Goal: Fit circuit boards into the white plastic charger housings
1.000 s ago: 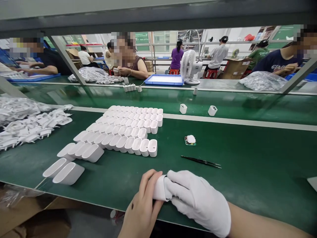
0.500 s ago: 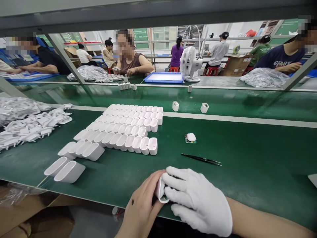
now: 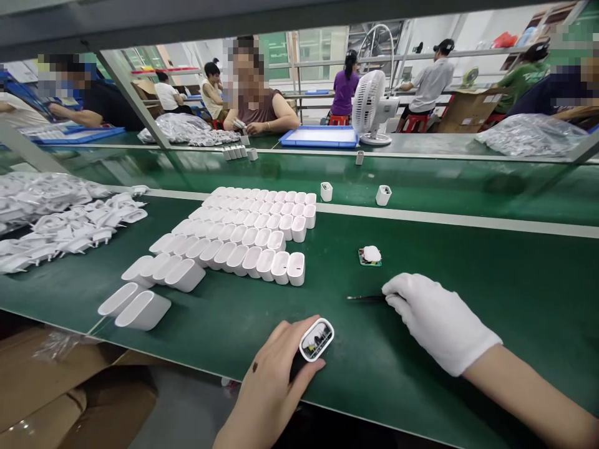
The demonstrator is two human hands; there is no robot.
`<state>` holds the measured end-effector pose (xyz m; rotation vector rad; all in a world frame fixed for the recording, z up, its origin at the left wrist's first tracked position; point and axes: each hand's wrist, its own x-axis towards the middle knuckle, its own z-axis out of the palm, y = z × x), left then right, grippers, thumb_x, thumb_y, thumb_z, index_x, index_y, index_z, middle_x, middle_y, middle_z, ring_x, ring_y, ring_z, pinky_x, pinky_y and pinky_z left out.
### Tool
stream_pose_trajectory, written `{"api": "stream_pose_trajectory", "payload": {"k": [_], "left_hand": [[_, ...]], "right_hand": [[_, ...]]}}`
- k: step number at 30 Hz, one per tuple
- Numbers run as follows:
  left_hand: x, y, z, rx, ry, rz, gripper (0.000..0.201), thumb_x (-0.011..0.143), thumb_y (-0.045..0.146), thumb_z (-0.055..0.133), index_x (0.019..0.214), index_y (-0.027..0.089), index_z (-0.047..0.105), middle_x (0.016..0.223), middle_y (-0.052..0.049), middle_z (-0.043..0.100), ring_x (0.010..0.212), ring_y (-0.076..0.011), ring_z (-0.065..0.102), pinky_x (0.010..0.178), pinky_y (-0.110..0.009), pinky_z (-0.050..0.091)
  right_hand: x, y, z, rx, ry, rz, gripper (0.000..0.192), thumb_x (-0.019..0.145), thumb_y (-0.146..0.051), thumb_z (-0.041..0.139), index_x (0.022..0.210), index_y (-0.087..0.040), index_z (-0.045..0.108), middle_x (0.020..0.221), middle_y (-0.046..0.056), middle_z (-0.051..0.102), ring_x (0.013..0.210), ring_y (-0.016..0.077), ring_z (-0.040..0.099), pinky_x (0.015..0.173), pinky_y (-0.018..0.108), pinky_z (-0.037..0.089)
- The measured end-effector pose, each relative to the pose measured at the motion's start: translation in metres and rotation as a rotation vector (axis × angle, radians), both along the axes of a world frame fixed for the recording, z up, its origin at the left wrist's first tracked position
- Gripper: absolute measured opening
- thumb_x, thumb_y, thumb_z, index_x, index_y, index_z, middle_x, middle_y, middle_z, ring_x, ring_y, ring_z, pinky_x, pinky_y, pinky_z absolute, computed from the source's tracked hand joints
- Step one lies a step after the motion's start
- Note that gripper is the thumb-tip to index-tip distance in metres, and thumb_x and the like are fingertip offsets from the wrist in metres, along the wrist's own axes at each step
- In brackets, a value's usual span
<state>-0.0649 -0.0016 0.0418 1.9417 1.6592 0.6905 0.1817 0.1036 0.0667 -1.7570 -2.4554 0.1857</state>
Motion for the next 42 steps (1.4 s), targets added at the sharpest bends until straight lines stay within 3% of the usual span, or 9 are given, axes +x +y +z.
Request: {"api": "stream_pose_trajectory", "payload": {"k": [7, 13, 17, 19, 22, 25, 27, 30, 42], "left_hand": [[0.000, 0.000, 0.001, -0.072, 0.010, -0.039, 0.040, 0.092, 0.026, 0.049, 0.129, 0.039, 0.040, 0.102, 0.001, 0.060, 0.089, -0.0183, 0.059, 0.073, -0.027, 0.051], [0.001, 0.000, -0.001, -0.030, 0.022, -0.058, 0.042, 0.092, 0.024, 0.049, 0.130, 0.037, 0.039, 0.100, 0.001, 0.060, 0.087, -0.0191, 0.058, 0.072, -0.028, 0.051], [-0.001, 0.001, -0.002, -0.035, 0.039, -0.102, 0.047, 0.092, 0.018, 0.046, 0.133, 0.038, 0.036, 0.106, 0.001, 0.061, 0.090, -0.0185, 0.059, 0.071, -0.027, 0.052], [-0.003, 0.001, -0.003, -0.003, 0.037, -0.145, 0.050, 0.092, 0.013, 0.044, 0.134, 0.038, 0.035, 0.115, 0.002, 0.061, 0.097, -0.0184, 0.058, 0.077, -0.028, 0.053], [-0.004, 0.001, -0.003, 0.046, 0.038, -0.199, 0.052, 0.091, 0.011, 0.041, 0.136, 0.037, 0.034, 0.127, 0.004, 0.057, 0.105, -0.0177, 0.057, 0.089, -0.031, 0.050], [-0.004, 0.002, -0.003, 0.079, 0.046, -0.207, 0.053, 0.091, 0.010, 0.039, 0.136, 0.036, 0.035, 0.129, 0.004, 0.057, 0.104, -0.0173, 0.058, 0.095, -0.036, 0.048], [-0.004, 0.001, -0.003, 0.079, 0.052, -0.191, 0.052, 0.090, 0.010, 0.040, 0.135, 0.035, 0.037, 0.125, 0.003, 0.059, 0.102, -0.0181, 0.060, 0.093, -0.037, 0.051], [-0.003, -0.001, -0.006, 0.046, 0.076, -0.154, 0.051, 0.091, 0.013, 0.041, 0.136, 0.036, 0.037, 0.123, 0.002, 0.061, 0.107, -0.0211, 0.059, 0.092, -0.040, 0.052], [-0.008, -0.005, -0.016, 0.042, 0.157, -0.180, 0.053, 0.093, 0.019, 0.039, 0.142, 0.035, 0.027, 0.126, 0.000, 0.059, 0.111, -0.0228, 0.059, 0.085, -0.036, 0.056]], "right_hand": [[-0.015, -0.017, 0.002, 0.077, 0.055, 0.071, 0.016, 0.088, -0.024, 0.046, 0.092, -0.027, 0.061, 0.080, 0.000, 0.062, 0.063, 0.0156, 0.058, 0.051, 0.025, 0.037], [-0.037, -0.020, -0.004, 0.063, 0.024, 0.152, 0.032, 0.091, -0.032, 0.042, 0.121, -0.027, 0.053, 0.089, 0.003, 0.062, 0.069, 0.0189, 0.061, 0.055, 0.028, 0.040], [-0.050, -0.017, -0.007, -0.057, 0.077, 0.017, 0.024, 0.086, -0.042, 0.050, 0.096, -0.025, 0.063, 0.083, 0.003, 0.063, 0.069, 0.0202, 0.061, 0.054, 0.028, 0.039], [-0.049, -0.014, -0.006, -0.161, 0.179, -0.115, 0.016, 0.083, -0.035, 0.055, 0.092, -0.024, 0.064, 0.076, 0.000, 0.064, 0.065, 0.0180, 0.061, 0.054, 0.027, 0.040], [-0.040, -0.008, -0.001, -0.349, 0.365, -0.250, 0.031, 0.076, -0.022, 0.058, 0.107, -0.024, 0.061, 0.065, -0.004, 0.062, 0.053, 0.0138, 0.057, 0.052, 0.025, 0.040], [-0.032, -0.005, 0.010, -0.643, 0.691, -0.245, 0.022, 0.075, -0.028, 0.062, 0.095, -0.019, 0.063, 0.055, -0.005, 0.056, 0.042, 0.0106, 0.050, 0.048, 0.025, 0.041], [-0.031, -0.006, 0.019, -0.773, 1.060, -0.217, 0.022, 0.073, -0.036, 0.067, 0.084, -0.018, 0.060, 0.062, -0.003, 0.059, 0.048, 0.0104, 0.055, 0.053, 0.025, 0.047], [-0.035, -0.014, 0.025, -0.787, 1.488, -0.219, 0.034, 0.064, -0.041, 0.078, 0.074, -0.019, 0.054, 0.082, 0.001, 0.065, 0.065, 0.0119, 0.064, 0.066, 0.025, 0.053], [-0.056, -0.037, 0.002, -0.829, 1.485, -0.273, 0.038, 0.060, -0.044, 0.082, 0.070, -0.017, 0.057, 0.069, 0.003, 0.066, 0.060, 0.0143, 0.064, 0.064, 0.027, 0.054]]}}
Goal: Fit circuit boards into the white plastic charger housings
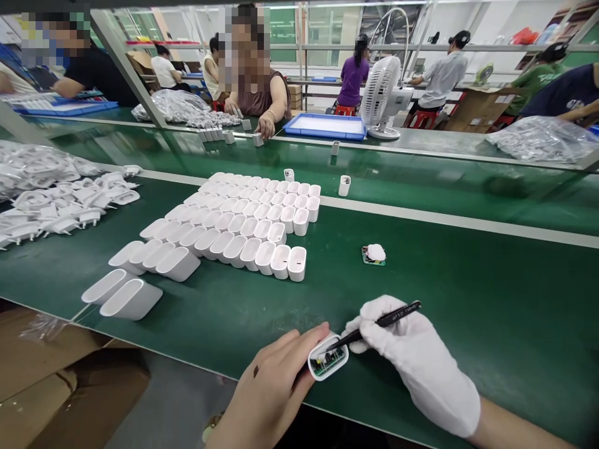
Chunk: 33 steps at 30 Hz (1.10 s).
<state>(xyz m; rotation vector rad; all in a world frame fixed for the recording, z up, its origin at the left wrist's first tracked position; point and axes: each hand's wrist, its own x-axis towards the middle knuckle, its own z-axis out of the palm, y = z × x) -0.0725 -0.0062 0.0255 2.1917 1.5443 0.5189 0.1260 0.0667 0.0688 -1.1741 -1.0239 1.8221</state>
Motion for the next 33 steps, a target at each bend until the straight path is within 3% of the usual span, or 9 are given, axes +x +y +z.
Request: {"api": "stream_pose_trajectory", "payload": {"k": [4, 9, 19, 25, 33], "left_hand": [[0.000, 0.000, -0.002, 0.030, 0.002, -0.003, 0.055, 0.091, 0.016, 0.039, 0.142, 0.033, 0.028, 0.125, -0.001, 0.060, 0.108, -0.0232, 0.061, 0.076, -0.030, 0.059], [0.000, 0.001, -0.001, 0.031, -0.040, -0.041, 0.056, 0.092, 0.013, 0.036, 0.143, 0.032, 0.025, 0.131, -0.002, 0.055, 0.108, -0.0229, 0.060, 0.087, -0.036, 0.055], [-0.001, 0.001, -0.001, 0.070, -0.106, -0.074, 0.056, 0.092, 0.012, 0.034, 0.144, 0.033, 0.024, 0.136, 0.002, 0.051, 0.114, -0.0180, 0.057, 0.097, -0.033, 0.050], [0.000, 0.002, 0.002, -0.021, -0.129, -0.017, 0.053, 0.092, 0.015, 0.038, 0.142, 0.033, 0.029, 0.127, -0.001, 0.059, 0.109, -0.0220, 0.060, 0.087, -0.034, 0.056], [0.001, 0.002, 0.007, -0.067, -0.178, 0.024, 0.050, 0.092, 0.017, 0.042, 0.138, 0.035, 0.034, 0.119, -0.002, 0.062, 0.099, -0.0201, 0.062, 0.078, -0.028, 0.057]], "right_hand": [[-0.002, -0.001, -0.003, 0.126, -0.067, 0.012, 0.030, 0.064, -0.041, 0.078, 0.066, -0.017, 0.059, 0.068, 0.003, 0.065, 0.061, 0.0140, 0.060, 0.062, 0.027, 0.052], [-0.005, -0.004, -0.002, 0.275, -0.274, -0.050, 0.020, 0.064, -0.032, 0.074, 0.060, -0.018, 0.061, 0.064, 0.002, 0.062, 0.063, 0.0160, 0.060, 0.061, 0.027, 0.051], [-0.004, -0.005, 0.001, 0.288, -0.320, -0.057, 0.018, 0.066, -0.031, 0.072, 0.062, -0.017, 0.061, 0.063, 0.003, 0.063, 0.060, 0.0164, 0.061, 0.057, 0.026, 0.052], [0.009, -0.002, 0.000, 0.408, -0.297, -0.144, 0.018, 0.071, -0.031, 0.069, 0.063, -0.018, 0.060, 0.066, 0.004, 0.063, 0.063, 0.0185, 0.063, 0.060, 0.030, 0.053], [0.000, -0.011, -0.002, 0.398, -0.403, -0.117, 0.020, 0.076, -0.030, 0.066, 0.062, -0.020, 0.055, 0.064, 0.001, 0.060, 0.061, 0.0161, 0.059, 0.057, 0.027, 0.049]]}}
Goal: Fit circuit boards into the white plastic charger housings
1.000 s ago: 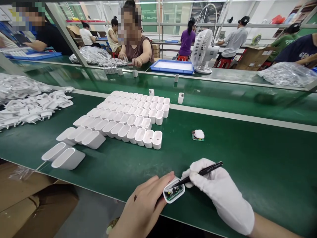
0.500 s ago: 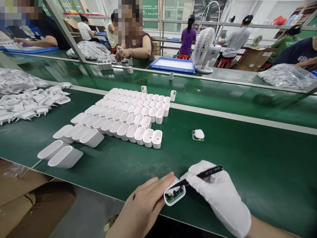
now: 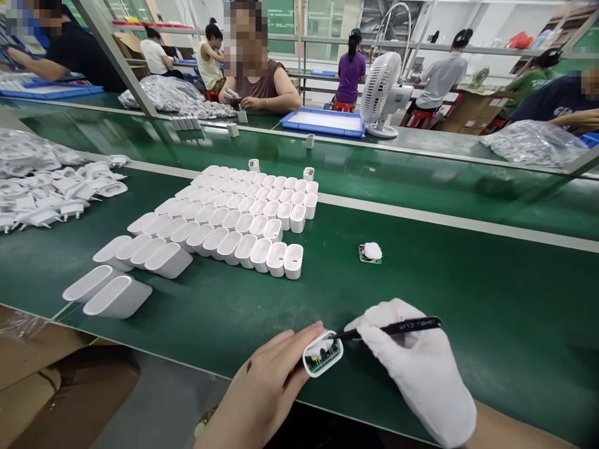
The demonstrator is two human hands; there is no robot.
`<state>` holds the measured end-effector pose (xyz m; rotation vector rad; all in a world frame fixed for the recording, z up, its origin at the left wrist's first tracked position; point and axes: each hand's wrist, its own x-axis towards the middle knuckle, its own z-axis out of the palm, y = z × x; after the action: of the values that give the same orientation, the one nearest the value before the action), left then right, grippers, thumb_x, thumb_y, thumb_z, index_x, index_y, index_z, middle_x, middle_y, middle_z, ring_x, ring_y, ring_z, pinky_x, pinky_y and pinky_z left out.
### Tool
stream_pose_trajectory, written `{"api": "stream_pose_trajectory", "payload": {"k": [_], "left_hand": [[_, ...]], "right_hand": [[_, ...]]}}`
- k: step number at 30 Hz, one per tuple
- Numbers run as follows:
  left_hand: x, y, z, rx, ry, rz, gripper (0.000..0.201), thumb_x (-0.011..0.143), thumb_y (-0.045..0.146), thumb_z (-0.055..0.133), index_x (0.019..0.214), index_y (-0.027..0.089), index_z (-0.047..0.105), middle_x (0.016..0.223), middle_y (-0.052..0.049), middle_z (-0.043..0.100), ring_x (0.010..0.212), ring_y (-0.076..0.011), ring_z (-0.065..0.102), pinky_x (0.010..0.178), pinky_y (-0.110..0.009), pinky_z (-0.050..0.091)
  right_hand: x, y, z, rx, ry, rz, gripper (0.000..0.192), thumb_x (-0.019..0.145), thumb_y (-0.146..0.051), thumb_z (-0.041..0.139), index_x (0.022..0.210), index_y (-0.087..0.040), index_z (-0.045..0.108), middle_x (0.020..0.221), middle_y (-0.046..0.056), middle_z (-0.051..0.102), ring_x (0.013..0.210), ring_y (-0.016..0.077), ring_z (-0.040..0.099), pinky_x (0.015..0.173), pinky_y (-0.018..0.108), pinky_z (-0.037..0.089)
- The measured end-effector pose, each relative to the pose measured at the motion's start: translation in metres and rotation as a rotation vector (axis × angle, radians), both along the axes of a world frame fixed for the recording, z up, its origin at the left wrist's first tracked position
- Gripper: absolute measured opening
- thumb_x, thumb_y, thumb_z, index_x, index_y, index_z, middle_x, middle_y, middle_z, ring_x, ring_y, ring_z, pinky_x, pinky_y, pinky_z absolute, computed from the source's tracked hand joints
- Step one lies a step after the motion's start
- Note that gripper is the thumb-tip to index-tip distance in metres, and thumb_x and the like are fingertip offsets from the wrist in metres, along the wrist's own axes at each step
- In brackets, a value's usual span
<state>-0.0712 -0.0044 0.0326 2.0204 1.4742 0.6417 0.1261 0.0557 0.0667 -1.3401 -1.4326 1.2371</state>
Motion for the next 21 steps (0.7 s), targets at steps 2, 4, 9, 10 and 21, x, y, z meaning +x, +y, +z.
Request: {"api": "stream_pose_trajectory", "payload": {"k": [2, 4, 9, 10, 21], "left_hand": [[-0.001, 0.000, 0.000, -0.025, -0.016, 0.006, 0.049, 0.092, 0.017, 0.042, 0.137, 0.035, 0.036, 0.116, -0.002, 0.063, 0.099, -0.0201, 0.062, 0.075, -0.026, 0.057], [-0.001, 0.000, 0.000, -0.028, -0.028, -0.006, 0.049, 0.092, 0.017, 0.041, 0.137, 0.036, 0.036, 0.116, -0.002, 0.063, 0.100, -0.0203, 0.062, 0.074, -0.026, 0.057], [0.002, 0.001, -0.002, -0.022, -0.031, 0.080, 0.047, 0.091, 0.022, 0.049, 0.135, 0.037, 0.040, 0.110, -0.003, 0.065, 0.095, -0.0214, 0.065, 0.069, -0.026, 0.058], [0.003, 0.000, -0.002, -0.018, -0.031, 0.096, 0.052, 0.091, 0.022, 0.050, 0.137, 0.038, 0.035, 0.114, -0.002, 0.064, 0.099, -0.0216, 0.063, 0.072, -0.027, 0.058], [-0.090, 0.001, 0.023, 0.591, 0.403, 0.957, 0.030, 0.088, 0.039, 0.054, 0.110, 0.019, 0.054, 0.137, -0.016, 0.043, 0.122, -0.0401, 0.037, 0.094, -0.065, 0.037]], "right_hand": [[0.001, -0.001, -0.001, 0.013, 0.014, 0.020, 0.022, 0.077, -0.029, 0.066, 0.061, -0.020, 0.053, 0.061, 0.000, 0.058, 0.058, 0.0150, 0.057, 0.056, 0.027, 0.048], [0.007, 0.001, 0.002, 0.032, 0.109, 0.046, 0.021, 0.078, -0.030, 0.064, 0.064, -0.020, 0.052, 0.061, 0.000, 0.058, 0.056, 0.0151, 0.057, 0.055, 0.028, 0.049], [0.033, 0.022, 0.014, 0.248, -0.052, 0.037, 0.015, 0.084, -0.033, 0.052, 0.074, -0.022, 0.052, 0.064, -0.001, 0.057, 0.053, 0.0148, 0.054, 0.052, 0.028, 0.044], [0.037, 0.027, 0.014, 0.214, -0.242, 0.098, 0.013, 0.083, -0.031, 0.051, 0.074, -0.022, 0.053, 0.062, -0.001, 0.057, 0.052, 0.0149, 0.053, 0.050, 0.027, 0.042], [0.014, 0.017, 0.014, 0.704, -0.824, 0.426, 0.048, 0.078, -0.037, 0.061, 0.126, -0.037, 0.054, 0.121, 0.007, 0.062, 0.099, 0.0273, 0.063, 0.075, 0.035, 0.053]]}}
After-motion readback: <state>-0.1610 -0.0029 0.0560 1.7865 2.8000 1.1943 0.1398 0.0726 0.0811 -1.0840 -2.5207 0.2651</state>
